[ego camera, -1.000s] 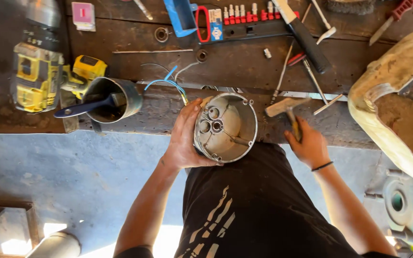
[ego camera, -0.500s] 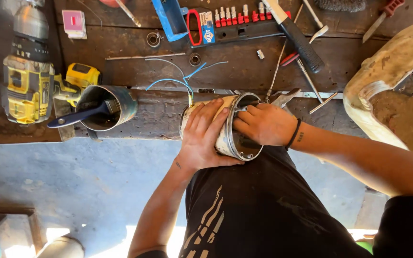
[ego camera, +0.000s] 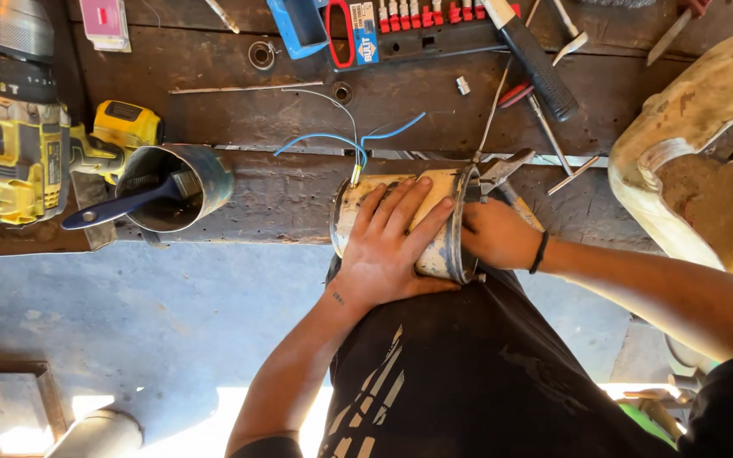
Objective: Repairing a motor by disassembling and reassembling its components using hand tools.
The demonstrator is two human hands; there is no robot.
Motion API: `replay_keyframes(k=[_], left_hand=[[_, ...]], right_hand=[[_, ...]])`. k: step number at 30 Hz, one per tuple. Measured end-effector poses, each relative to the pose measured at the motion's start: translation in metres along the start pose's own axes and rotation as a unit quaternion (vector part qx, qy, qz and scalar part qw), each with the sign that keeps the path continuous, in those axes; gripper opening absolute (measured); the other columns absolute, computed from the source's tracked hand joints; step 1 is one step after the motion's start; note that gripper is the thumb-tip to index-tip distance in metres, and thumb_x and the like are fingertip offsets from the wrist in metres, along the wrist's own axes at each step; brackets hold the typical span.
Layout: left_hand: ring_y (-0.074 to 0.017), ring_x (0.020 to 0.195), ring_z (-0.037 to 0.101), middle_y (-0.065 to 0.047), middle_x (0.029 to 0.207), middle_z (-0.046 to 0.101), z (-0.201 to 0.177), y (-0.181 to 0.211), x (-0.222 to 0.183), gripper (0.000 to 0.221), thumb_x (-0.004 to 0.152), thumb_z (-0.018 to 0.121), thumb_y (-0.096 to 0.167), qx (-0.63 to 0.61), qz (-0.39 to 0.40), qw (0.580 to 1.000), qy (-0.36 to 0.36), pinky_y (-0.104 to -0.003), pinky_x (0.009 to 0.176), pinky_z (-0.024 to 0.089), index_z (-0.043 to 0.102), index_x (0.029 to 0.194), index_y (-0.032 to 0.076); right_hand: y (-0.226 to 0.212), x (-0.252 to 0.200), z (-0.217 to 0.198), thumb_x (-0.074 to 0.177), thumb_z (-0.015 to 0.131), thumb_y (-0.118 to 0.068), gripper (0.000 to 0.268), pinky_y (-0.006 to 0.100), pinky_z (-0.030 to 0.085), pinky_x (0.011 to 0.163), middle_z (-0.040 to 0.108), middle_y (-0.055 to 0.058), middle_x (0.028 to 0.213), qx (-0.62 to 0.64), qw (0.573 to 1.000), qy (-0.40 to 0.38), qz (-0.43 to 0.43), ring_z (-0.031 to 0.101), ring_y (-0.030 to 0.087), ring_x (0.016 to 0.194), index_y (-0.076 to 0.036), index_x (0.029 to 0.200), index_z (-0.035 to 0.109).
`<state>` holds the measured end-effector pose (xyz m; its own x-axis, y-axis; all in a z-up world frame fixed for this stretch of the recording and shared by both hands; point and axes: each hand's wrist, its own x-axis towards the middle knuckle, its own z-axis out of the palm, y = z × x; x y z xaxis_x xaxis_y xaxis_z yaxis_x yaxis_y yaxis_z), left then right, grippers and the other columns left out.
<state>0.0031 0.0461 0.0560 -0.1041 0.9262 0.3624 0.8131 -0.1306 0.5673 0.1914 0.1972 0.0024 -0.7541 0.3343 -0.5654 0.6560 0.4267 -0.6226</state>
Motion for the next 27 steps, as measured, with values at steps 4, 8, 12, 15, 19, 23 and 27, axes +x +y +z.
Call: replay_keyframes(k=[4, 8, 12, 15, 19, 23, 27], left_hand=[[-0.0372, 0.136, 0.058, -0.016, 0.15, 0.054, 0.002, 0.005, 0.002, 0.115, 0.056, 0.078, 0.082, 0.012, -0.013, 1.0, 0.01, -0.057, 0.117, 0.041, 0.051, 0.152, 0.023], [-0.0352, 0.137, 0.059, -0.014, 0.15, 0.055, 0.008, 0.008, 0.0, 0.11, 0.061, 0.071, 0.086, 0.02, -0.02, 1.0, 0.013, -0.055, 0.118, 0.04, 0.052, 0.151, 0.026], [-0.0344, 0.142, 0.056, -0.014, 0.154, 0.052, 0.008, 0.01, 0.001, 0.11, 0.06, 0.078, 0.08, 0.005, -0.029, 1.0, -0.009, -0.055, 0.121, 0.039, 0.049, 0.153, 0.027], [-0.0347, 0.142, 0.054, -0.013, 0.154, 0.052, 0.009, 0.011, -0.001, 0.102, 0.066, 0.081, 0.071, 0.008, -0.045, 0.999, -0.024, -0.053, 0.121, 0.039, 0.049, 0.153, 0.028], [-0.0343, 0.15, 0.044, -0.013, 0.161, 0.045, 0.025, 0.019, -0.013, 0.092, 0.08, 0.082, 0.052, -0.006, -0.068, 0.994, -0.08, -0.05, 0.126, 0.032, 0.041, 0.159, 0.028], [-0.0324, 0.151, 0.041, -0.011, 0.16, 0.046, 0.014, 0.026, -0.021, 0.082, 0.085, 0.079, 0.042, -0.002, -0.078, 0.991, -0.107, -0.048, 0.125, 0.031, 0.044, 0.157, 0.027], [-0.0399, 0.145, 0.044, -0.018, 0.154, 0.049, -0.013, 0.031, -0.027, 0.074, 0.087, 0.078, 0.03, -0.008, -0.104, 0.985, -0.137, -0.053, 0.12, 0.034, 0.05, 0.153, 0.018]], right_hand=[[-0.001, -0.013, -0.014, 0.083, 0.066, -0.027, 0.025, 0.051, 0.055, 0.058, 0.065, 0.013, 0.069, -0.18, 0.965, 0.053, -0.181, 0.07, 0.041, 0.065, -0.007, 0.069, 0.063], [0.019, -0.009, -0.022, 0.093, 0.055, -0.017, 0.019, 0.039, 0.054, 0.064, 0.056, 0.004, 0.075, -0.34, 0.825, 0.171, -0.418, 0.064, 0.028, 0.07, -0.015, 0.076, 0.063], [0.013, -0.017, -0.032, 0.09, 0.068, -0.023, 0.011, 0.039, 0.053, 0.067, 0.054, -0.001, 0.077, -0.285, 0.866, 0.196, -0.36, 0.064, 0.026, 0.08, -0.015, 0.083, 0.064], [0.021, -0.043, -0.02, 0.092, 0.074, -0.021, 0.017, 0.047, 0.051, 0.069, 0.064, 0.014, 0.074, 0.092, 0.979, 0.152, -0.095, 0.068, 0.04, 0.081, -0.005, 0.091, 0.07], [-0.002, -0.073, 0.003, 0.109, 0.051, -0.018, 0.025, 0.037, 0.053, 0.09, 0.07, 0.005, 0.095, 0.455, 0.874, 0.17, -0.005, 0.065, 0.016, 0.094, -0.002, 0.111, 0.069], [0.032, -0.085, 0.036, 0.107, 0.051, -0.019, 0.027, 0.04, 0.048, 0.079, 0.065, 0.013, 0.086, 0.278, 0.924, 0.256, -0.061, 0.059, 0.021, 0.088, 0.002, 0.103, 0.067], [0.003, -0.058, 0.019, 0.102, 0.061, -0.019, 0.024, 0.055, 0.049, 0.07, 0.064, 0.026, 0.081, 0.095, 0.932, 0.302, -0.177, 0.062, 0.051, 0.079, 0.003, 0.095, 0.064]])
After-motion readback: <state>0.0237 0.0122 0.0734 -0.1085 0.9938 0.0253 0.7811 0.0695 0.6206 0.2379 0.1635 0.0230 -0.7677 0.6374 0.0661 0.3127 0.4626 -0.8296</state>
